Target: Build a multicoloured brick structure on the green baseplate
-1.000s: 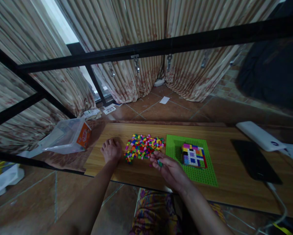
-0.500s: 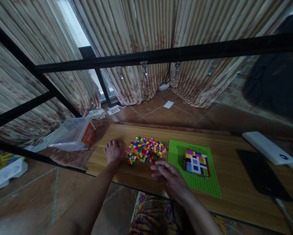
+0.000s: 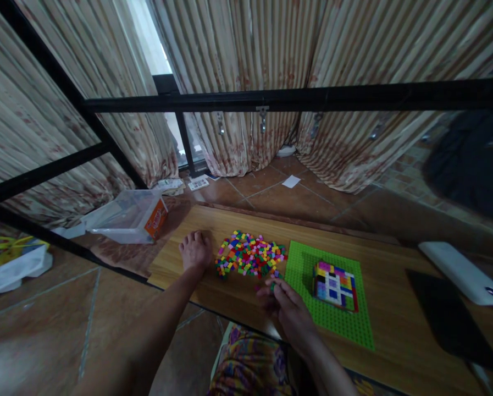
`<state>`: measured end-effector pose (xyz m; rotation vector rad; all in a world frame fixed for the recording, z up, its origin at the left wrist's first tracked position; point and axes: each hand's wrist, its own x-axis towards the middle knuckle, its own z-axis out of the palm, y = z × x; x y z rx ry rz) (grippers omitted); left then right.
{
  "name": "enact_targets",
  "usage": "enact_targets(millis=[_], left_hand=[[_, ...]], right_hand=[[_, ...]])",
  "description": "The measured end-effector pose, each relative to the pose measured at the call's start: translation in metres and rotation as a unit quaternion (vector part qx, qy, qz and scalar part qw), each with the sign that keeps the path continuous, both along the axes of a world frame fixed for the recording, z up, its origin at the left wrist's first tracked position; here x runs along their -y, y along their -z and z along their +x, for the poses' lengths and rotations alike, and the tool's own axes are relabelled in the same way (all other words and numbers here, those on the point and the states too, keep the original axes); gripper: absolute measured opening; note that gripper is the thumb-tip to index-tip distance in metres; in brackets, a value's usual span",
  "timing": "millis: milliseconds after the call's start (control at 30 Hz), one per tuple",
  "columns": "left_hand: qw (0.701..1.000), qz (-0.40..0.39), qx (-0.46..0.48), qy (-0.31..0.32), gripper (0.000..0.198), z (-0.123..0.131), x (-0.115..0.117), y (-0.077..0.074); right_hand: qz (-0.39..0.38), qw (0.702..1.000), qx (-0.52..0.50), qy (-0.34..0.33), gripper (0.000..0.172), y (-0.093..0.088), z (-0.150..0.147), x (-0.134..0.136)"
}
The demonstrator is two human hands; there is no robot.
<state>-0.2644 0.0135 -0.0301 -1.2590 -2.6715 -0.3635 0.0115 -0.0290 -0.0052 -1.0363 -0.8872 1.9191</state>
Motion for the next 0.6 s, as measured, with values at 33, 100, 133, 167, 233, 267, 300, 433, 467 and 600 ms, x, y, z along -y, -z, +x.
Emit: enact_targets(millis=[33,100,133,167,233,267,300,433,467,600], left_hand=[[1.0,0.0,0.0,0.0,0.039,0.0002,-0.0001,-0.0002],[1.0,-0.002,-0.001,-0.001,0.039,0.0006,-0.0002,-0.0007],[1.0,-0.005,0.0,-0.002,0.039,0.0008,-0.0003,-0.001],[1.0,-0.008,0.001,-0.003,0.039,0.001,-0.0003,-0.0014],[1.0,-0.012,0.002,-0.004,0.04,0.0015,-0.0002,-0.0023],[1.0,-0.013,0.003,-0.004,0.04,0.0017,-0.0001,-0.0026],[1.0,-0.013,0.002,-0.003,0.039,0.0019,0.0,-0.0029],[1.0,-0.012,0.006,-0.004,0.04,0.0019,0.0004,-0.0028],[1.0,-0.011,0.008,-0.002,0.04,0.0018,0.0003,-0.0026],[1.0,-0.009,0.014,-0.003,0.041,0.0011,-0.0005,-0.0034]], right_hand=[[0.004,1.0,0.003,0.006,0.051,0.0004,0.0007,0.0002],[0.011,1.0,0.009,0.017,0.049,0.0013,0.0019,0.0005],[0.013,1.0,0.009,0.021,0.048,0.0016,0.0024,0.0007],[0.013,1.0,0.007,0.024,0.048,0.0019,0.0027,0.0007],[0.007,1.0,-0.005,0.028,0.046,0.002,0.003,0.0007],[0.003,0.999,-0.012,0.029,0.046,0.0018,0.003,0.0005],[-0.001,0.999,-0.02,0.031,0.045,0.0015,0.0029,0.0003],[-0.01,0.998,-0.048,0.03,0.042,-0.0001,0.0023,-0.0002],[-0.013,0.998,-0.048,0.027,0.042,-0.0003,0.0022,-0.0003],[0.005,1.0,-0.014,0.016,0.041,0.001,0.0022,-0.0007]])
